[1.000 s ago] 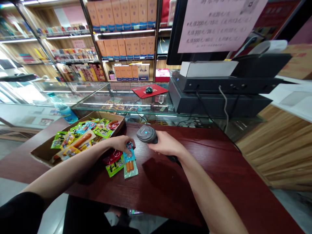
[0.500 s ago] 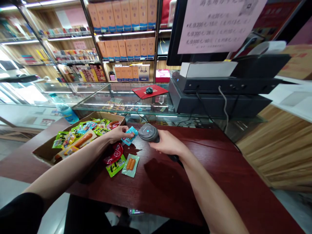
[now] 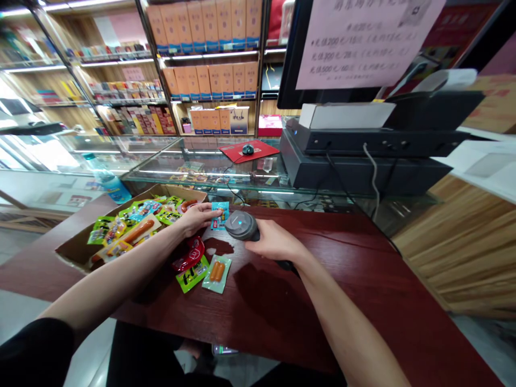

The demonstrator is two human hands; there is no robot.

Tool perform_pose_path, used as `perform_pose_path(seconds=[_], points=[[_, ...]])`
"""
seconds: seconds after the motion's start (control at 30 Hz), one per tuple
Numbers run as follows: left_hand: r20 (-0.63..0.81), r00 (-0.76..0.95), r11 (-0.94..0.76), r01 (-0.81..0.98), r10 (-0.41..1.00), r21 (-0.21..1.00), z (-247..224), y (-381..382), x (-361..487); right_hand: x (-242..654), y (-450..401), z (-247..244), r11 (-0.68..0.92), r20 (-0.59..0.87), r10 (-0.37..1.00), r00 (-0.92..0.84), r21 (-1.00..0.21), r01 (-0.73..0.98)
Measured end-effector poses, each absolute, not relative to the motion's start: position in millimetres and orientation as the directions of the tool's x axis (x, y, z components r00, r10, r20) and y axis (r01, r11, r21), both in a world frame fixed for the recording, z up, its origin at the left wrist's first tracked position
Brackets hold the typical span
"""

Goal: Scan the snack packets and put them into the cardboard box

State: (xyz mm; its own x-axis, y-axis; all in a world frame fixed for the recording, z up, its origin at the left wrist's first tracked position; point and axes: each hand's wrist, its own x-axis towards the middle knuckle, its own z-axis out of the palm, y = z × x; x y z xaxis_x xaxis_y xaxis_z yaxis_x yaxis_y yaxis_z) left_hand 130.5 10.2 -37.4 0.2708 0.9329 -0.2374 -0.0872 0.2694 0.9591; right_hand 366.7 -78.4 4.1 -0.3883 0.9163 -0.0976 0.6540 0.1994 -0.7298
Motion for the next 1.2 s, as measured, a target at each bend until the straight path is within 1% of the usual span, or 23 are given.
perform_pose_path(seconds=[0.1,0.4,0.6,0.73,0.9,1.03,1.2], points=[[-0.238,0.261,0.272,-0.1,0.935,0.957,-36,9,131,366,-79,3,0.19,-0.113,0.914,-0.389,-0.728,0.659],[-0.237,0.242,0.274,-0.134,0.941,0.952,-40,12,132,361,-80,7,0.207,-0.097,0.915,-0.391,-0.72,0.663],[-0.192,0.249,0.231,-0.139,0.949,0.963,-47,16,132,360,-82,10,0.225,-0.071,0.916,-0.395,-0.724,0.652],[-0.214,0.27,0.258,-0.139,0.939,0.956,-42,12,131,362,-81,5,0.195,-0.116,0.908,-0.403,-0.735,0.65],[-0.202,0.278,0.243,-0.122,0.939,0.962,-27,10,119,364,-81,0,0.186,-0.12,0.906,-0.405,-0.749,0.637],[-0.114,0.172,0.125,-0.055,0.978,0.991,-4,12,79,361,-80,1,0.203,-0.115,0.898,-0.425,-0.749,0.631],[-0.03,-0.002,0.03,0.121,1.0,0.992,29,8,-5,359,-79,-1,0.234,-0.099,0.893,-0.438,-0.729,0.643]])
